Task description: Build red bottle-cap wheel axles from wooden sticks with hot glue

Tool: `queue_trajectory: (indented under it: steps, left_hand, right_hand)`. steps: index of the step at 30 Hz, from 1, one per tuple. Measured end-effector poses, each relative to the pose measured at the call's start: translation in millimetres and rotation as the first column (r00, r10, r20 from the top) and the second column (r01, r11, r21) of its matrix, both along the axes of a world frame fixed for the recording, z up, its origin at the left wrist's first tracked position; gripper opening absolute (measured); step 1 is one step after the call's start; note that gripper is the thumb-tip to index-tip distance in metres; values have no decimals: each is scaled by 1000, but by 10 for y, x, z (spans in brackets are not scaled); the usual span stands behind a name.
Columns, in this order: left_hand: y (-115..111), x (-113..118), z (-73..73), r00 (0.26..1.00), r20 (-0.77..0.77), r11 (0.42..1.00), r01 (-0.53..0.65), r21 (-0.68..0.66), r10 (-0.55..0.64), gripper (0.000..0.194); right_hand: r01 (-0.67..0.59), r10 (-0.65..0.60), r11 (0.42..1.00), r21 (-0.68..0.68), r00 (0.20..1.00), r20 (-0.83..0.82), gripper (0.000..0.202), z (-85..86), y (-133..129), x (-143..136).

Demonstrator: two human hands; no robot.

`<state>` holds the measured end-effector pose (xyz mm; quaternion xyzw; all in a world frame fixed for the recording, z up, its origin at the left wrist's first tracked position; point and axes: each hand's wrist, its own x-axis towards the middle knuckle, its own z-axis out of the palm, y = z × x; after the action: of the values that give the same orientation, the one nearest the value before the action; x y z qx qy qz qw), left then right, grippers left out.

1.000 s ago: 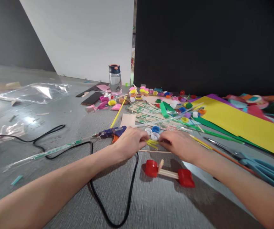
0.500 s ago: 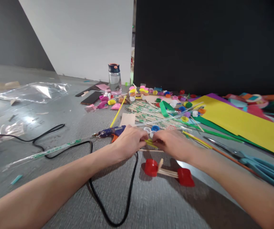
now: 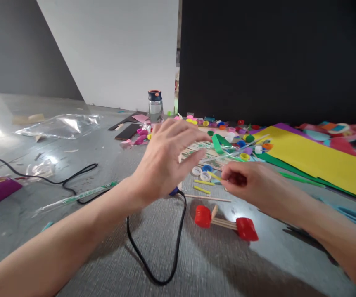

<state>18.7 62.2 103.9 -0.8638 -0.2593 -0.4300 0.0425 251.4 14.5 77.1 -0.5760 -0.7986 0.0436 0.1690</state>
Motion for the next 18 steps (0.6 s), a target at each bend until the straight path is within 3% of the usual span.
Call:
queue_trajectory:
  steps: [3, 5, 9, 12, 14, 18]
  left_hand:
    - [-183, 74, 44, 968, -197, 986, 143, -85, -157, 19]
    - [-307, 146, 62, 922, -264, 952, 237, -195, -284, 13]
    - [-538, 264, 112, 876, -139, 823, 366, -434, -463, 7]
    - [-713, 320, 101, 876, -50, 735, 370, -569, -480, 10]
    - [-834, 348, 41, 878, -27, 705, 364, -608, -477, 15]
    - [-1040, 369, -179, 919, 59, 720, 345, -602, -390, 11]
  right_hand:
    - [-32, 36, 999, 38, 992, -118, 13, 102, -362, -9]
    - [-47, 59, 996, 75, 985, -164, 9, 109, -595, -27]
    - [0, 36, 991, 136, 964, -262, 9, 67, -977, 5]
    - [31, 23, 991, 128, 918, -395, 9, 41, -1195, 59]
    - [22, 39, 992, 123, 880, -473, 10, 17, -1301, 71]
    - [1, 31, 998, 59, 835, -549, 16, -90, -1401, 31]
